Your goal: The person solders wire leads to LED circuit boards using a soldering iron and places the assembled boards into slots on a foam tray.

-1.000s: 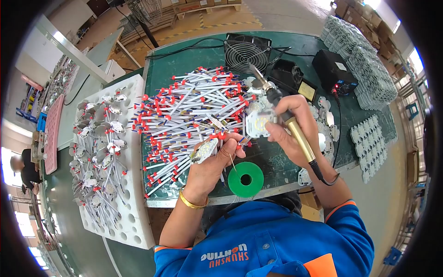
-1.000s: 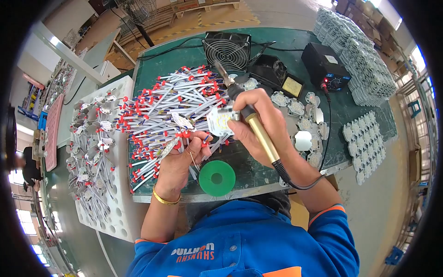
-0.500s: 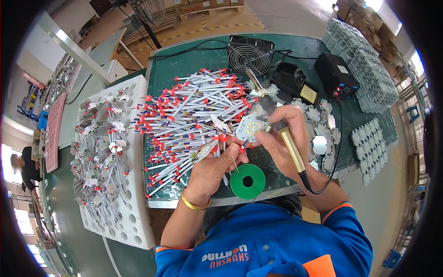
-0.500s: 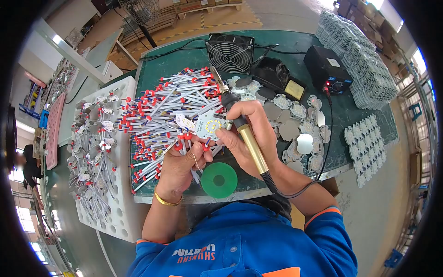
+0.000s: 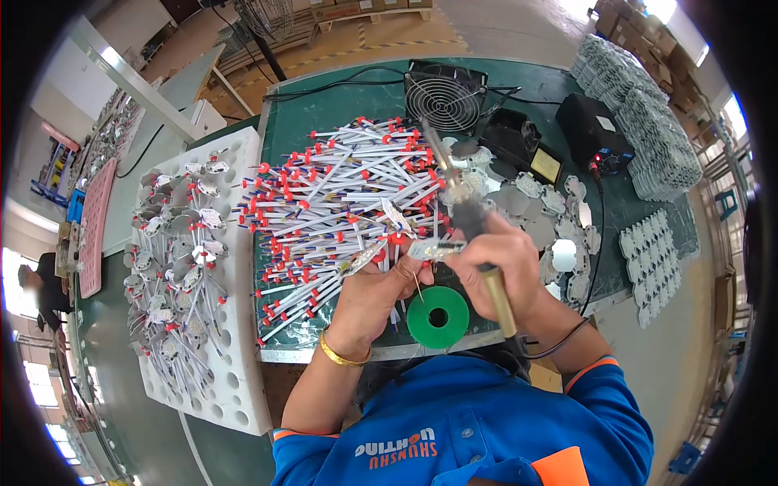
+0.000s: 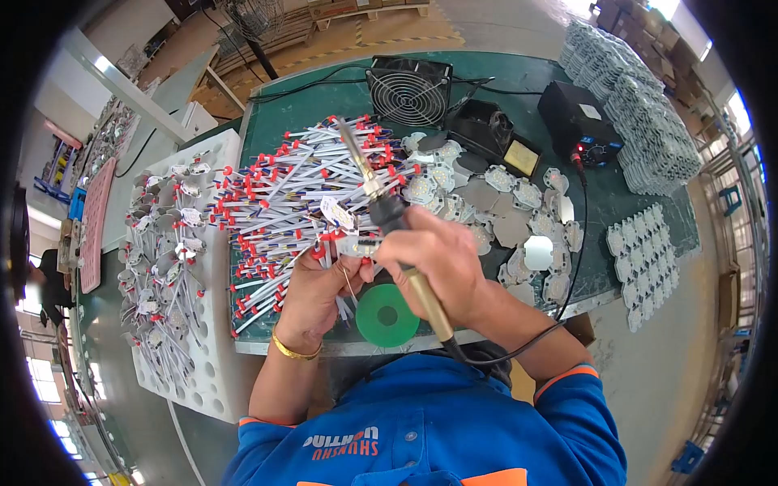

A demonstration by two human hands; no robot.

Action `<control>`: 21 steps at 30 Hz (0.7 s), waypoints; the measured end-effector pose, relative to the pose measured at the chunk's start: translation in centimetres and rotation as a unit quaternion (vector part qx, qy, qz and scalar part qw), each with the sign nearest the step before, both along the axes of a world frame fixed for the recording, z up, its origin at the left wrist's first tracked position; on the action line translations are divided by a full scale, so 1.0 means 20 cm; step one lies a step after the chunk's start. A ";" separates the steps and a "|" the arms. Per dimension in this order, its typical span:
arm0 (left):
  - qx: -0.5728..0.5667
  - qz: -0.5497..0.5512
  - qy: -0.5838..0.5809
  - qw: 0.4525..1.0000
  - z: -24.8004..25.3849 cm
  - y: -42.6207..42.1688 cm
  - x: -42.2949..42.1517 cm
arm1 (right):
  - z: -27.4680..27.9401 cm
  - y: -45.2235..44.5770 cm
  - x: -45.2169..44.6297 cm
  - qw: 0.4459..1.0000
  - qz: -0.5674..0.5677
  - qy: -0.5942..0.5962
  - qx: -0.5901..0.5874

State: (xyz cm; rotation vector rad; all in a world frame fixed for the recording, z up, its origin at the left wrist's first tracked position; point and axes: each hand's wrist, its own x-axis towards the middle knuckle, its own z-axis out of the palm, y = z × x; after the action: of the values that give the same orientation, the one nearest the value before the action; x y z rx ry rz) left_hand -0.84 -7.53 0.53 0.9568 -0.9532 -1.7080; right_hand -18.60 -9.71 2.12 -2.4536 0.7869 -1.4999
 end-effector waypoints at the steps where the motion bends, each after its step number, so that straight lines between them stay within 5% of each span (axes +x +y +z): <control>1: 0.010 0.005 0.000 1.000 -0.02 0.00 0.00 | -0.01 -0.01 0.01 0.998 0.043 -0.033 -0.012; 6: 0.018 0.035 0.017 0.999 -0.04 0.01 -0.02 | -0.02 0.02 0.03 0.989 -0.082 -0.121 0.018; 9: -0.025 0.057 0.009 0.998 0.01 0.02 -0.02 | -0.03 0.03 0.03 0.929 -0.082 -0.241 0.266; 21: -0.061 0.127 -0.050 0.989 0.03 0.02 -0.08 | 0.04 0.03 0.02 0.961 -0.056 -0.155 0.223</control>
State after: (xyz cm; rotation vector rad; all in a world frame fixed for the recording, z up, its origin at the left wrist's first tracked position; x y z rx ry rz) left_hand -2.49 -7.17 1.13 1.0428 -0.9457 -1.3844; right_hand -18.17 -9.07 2.99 -1.8244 1.0722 -1.4935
